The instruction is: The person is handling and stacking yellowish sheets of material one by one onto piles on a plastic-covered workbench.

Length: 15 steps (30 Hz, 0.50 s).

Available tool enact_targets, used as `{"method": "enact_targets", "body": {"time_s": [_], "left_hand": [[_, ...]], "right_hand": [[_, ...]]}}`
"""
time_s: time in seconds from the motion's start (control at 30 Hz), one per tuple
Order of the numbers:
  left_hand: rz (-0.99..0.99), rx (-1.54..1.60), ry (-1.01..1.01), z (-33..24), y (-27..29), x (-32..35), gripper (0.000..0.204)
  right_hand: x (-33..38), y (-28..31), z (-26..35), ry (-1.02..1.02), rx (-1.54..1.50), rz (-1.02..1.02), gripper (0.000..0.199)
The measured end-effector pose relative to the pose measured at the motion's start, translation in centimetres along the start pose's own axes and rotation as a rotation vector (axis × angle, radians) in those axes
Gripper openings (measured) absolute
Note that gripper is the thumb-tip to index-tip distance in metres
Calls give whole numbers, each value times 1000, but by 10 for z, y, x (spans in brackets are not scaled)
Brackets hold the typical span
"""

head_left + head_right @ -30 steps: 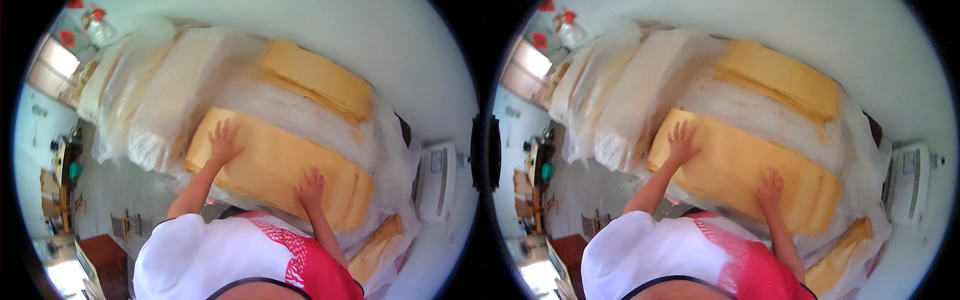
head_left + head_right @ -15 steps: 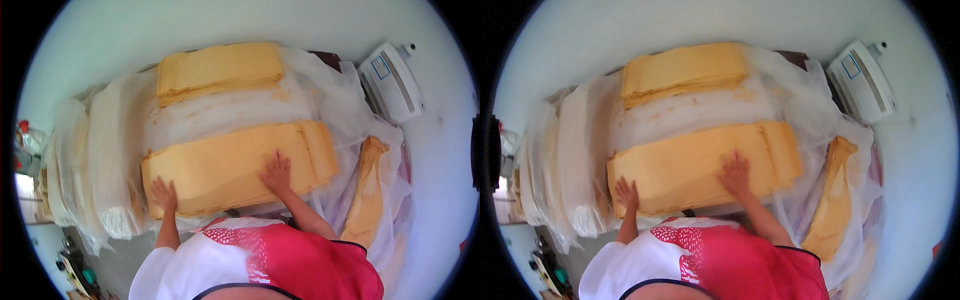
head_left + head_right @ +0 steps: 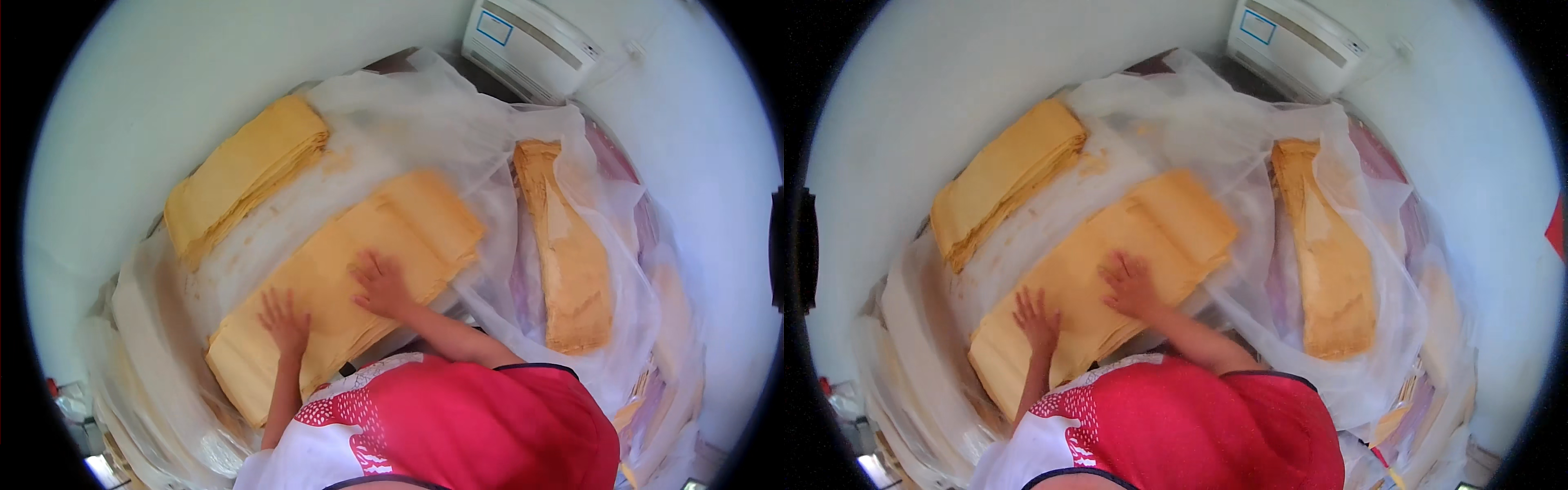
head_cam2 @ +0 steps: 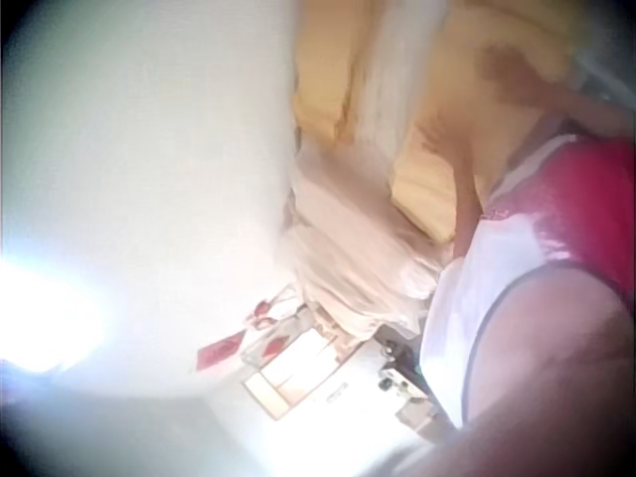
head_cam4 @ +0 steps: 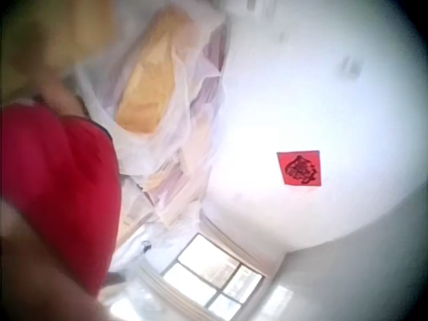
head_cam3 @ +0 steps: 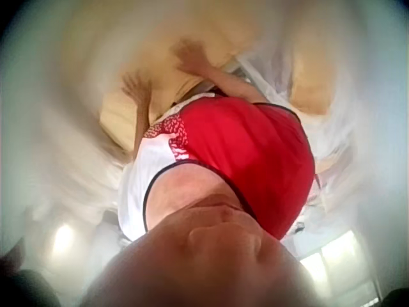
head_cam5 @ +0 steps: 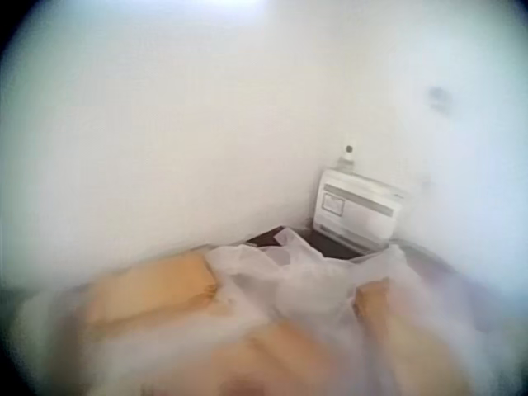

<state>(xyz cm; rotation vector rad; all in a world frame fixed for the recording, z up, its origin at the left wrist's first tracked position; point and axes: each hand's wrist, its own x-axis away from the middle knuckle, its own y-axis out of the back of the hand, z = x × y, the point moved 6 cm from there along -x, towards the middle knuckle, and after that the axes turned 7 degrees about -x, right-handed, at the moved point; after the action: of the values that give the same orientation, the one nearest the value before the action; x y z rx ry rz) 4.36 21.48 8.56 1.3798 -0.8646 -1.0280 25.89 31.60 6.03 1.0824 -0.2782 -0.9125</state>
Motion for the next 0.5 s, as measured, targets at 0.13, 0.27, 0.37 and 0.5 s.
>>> {"method": "enact_targets", "body": {"time_s": [0.13,0.27,0.37,0.5], "left_hand": [[121,-46,-155,-47,-14,2,63],[54,-68,-191,-54,-16,1,62],[24,-75,-182,-50,-18,1,63],[79,-129,-85,-36,-24,2,64]], "right_hand": [[6,10,-52,-290,23,-74,63],[14,28,-78,-310,-11,-146,62],[9,32,-75,-318,12,-97,63],[5,24,-74,-358,99,-36,61]]}}
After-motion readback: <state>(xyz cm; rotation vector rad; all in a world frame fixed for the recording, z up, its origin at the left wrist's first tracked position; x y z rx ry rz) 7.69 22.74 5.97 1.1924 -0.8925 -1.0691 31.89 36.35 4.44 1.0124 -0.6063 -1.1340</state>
